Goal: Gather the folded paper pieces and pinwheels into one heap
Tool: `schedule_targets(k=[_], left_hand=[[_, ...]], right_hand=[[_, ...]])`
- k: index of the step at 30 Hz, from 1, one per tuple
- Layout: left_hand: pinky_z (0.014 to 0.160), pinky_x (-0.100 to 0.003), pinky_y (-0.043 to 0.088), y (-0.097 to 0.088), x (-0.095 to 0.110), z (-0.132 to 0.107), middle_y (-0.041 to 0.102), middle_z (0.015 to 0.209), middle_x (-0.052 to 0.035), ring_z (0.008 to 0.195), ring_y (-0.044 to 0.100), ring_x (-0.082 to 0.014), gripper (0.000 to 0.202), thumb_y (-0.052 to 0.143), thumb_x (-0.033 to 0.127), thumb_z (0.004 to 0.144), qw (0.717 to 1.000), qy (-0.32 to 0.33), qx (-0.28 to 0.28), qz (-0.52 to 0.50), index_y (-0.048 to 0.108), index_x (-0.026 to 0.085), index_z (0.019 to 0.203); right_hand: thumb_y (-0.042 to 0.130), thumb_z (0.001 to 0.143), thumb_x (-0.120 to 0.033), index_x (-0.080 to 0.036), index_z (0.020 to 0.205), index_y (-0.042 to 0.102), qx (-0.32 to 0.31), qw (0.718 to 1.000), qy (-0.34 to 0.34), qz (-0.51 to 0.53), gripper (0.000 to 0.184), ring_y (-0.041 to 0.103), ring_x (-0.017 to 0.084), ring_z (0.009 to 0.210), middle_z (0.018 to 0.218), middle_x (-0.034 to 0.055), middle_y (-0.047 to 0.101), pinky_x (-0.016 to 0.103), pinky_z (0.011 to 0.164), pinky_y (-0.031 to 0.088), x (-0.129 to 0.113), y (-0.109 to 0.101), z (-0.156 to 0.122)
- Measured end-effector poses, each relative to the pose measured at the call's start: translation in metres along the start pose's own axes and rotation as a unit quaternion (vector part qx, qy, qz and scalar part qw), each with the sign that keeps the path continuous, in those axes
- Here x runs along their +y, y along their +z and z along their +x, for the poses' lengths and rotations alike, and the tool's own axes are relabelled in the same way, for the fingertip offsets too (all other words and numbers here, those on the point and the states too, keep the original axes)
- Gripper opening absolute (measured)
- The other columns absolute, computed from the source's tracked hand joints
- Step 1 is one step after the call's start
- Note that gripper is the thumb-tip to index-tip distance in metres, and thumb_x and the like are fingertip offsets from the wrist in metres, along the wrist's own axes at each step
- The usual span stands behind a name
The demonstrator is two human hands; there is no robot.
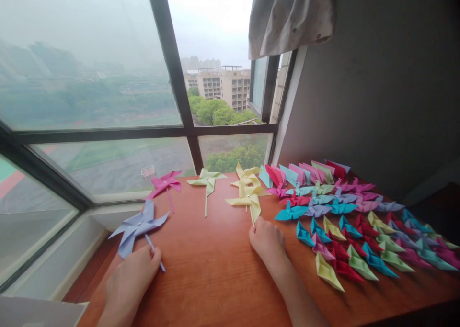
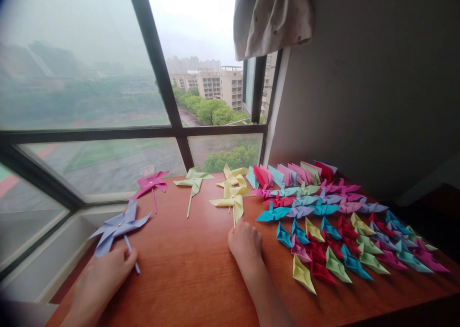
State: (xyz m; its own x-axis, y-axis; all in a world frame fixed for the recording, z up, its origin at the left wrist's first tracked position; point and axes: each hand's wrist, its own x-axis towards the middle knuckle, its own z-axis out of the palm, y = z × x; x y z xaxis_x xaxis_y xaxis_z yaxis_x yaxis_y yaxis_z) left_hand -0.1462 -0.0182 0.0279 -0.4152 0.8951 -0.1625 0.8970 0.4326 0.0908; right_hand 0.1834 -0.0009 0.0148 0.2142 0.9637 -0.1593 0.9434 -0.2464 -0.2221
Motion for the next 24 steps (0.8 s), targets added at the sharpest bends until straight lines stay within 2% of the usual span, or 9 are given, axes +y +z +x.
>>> schedule_targets(k=[3, 4, 11, 17, 20, 24], left_hand=[[0.073, -0.039, 0.047, -0.002, 0.001, -0.018, 0.075, 0.089, -0.0127, 0.091, 0.07, -0.0355, 0.045, 0.035, 0.052, 0.089, 0.997, 0.033, -0.066, 0.032, 0.066, 0.024, 0.074], [0.073, -0.039, 0.047, -0.003, 0.002, -0.022, 0.075, 0.09, -0.012, 0.093, 0.069, -0.0352, 0.047, 0.032, 0.054, 0.09, 0.996, 0.04, -0.066, 0.034, 0.065, 0.025, 0.075], [0.065, -0.035, 0.043, 0.004, 0.004, -0.035, 0.074, 0.087, -0.0104, 0.088, 0.07, -0.0337, 0.046, 0.029, 0.054, 0.093, 1.0, 0.016, -0.005, 0.022, 0.062, 0.026, 0.08], [0.065, -0.035, 0.043, 0.007, 0.002, -0.032, 0.073, 0.084, -0.0103, 0.085, 0.07, -0.033, 0.044, 0.028, 0.051, 0.094, 0.999, -0.007, 0.024, 0.035, 0.062, 0.026, 0.082], [0.064, -0.036, 0.044, 0.009, 0.0, -0.029, 0.073, 0.083, -0.0101, 0.083, 0.07, -0.033, 0.046, 0.027, 0.052, 0.095, 0.999, -0.021, 0.031, 0.034, 0.062, 0.026, 0.084], [0.064, -0.035, 0.044, 0.011, -0.002, -0.027, 0.072, 0.082, -0.0105, 0.083, 0.07, -0.0333, 0.046, 0.028, 0.052, 0.095, 0.998, -0.02, 0.043, 0.033, 0.063, 0.025, 0.084]], right_hand=[[0.046, 0.089, -0.028, -0.017, 0.096, 0.067, -0.012, 1.0, 0.005, 0.001, 0.025, 0.07, 0.029, 0.088, 0.094, 0.0148, 0.073, 0.033, 0.068, 0.047, -0.001, 0.0, -0.001], [0.047, 0.088, -0.028, -0.017, 0.096, 0.067, -0.013, 1.0, 0.007, 0.004, 0.024, 0.07, 0.028, 0.088, 0.094, 0.0143, 0.073, 0.032, 0.068, 0.046, -0.001, 0.0, -0.001], [0.053, 0.085, -0.031, -0.023, 0.083, 0.066, 0.01, 0.997, 0.015, 0.081, 0.015, 0.067, 0.02, 0.079, 0.084, 0.0061, 0.073, 0.025, 0.06, 0.036, 0.0, 0.004, 0.002], [0.057, 0.083, -0.027, -0.023, 0.078, 0.064, 0.045, 0.985, -0.041, 0.16, 0.009, 0.064, 0.016, 0.071, 0.07, 0.0006, 0.069, 0.024, 0.059, 0.03, -0.007, 0.011, -0.005], [0.057, 0.082, -0.025, -0.023, 0.077, 0.064, 0.047, 0.978, -0.083, 0.186, 0.008, 0.062, 0.014, 0.067, 0.067, -0.0013, 0.068, 0.023, 0.058, 0.03, -0.016, 0.013, -0.009], [0.059, 0.081, -0.024, -0.023, 0.075, 0.065, 0.024, 0.972, -0.127, 0.198, 0.008, 0.062, 0.013, 0.067, 0.068, -0.0021, 0.069, 0.022, 0.059, 0.033, -0.042, 0.008, -0.011]])
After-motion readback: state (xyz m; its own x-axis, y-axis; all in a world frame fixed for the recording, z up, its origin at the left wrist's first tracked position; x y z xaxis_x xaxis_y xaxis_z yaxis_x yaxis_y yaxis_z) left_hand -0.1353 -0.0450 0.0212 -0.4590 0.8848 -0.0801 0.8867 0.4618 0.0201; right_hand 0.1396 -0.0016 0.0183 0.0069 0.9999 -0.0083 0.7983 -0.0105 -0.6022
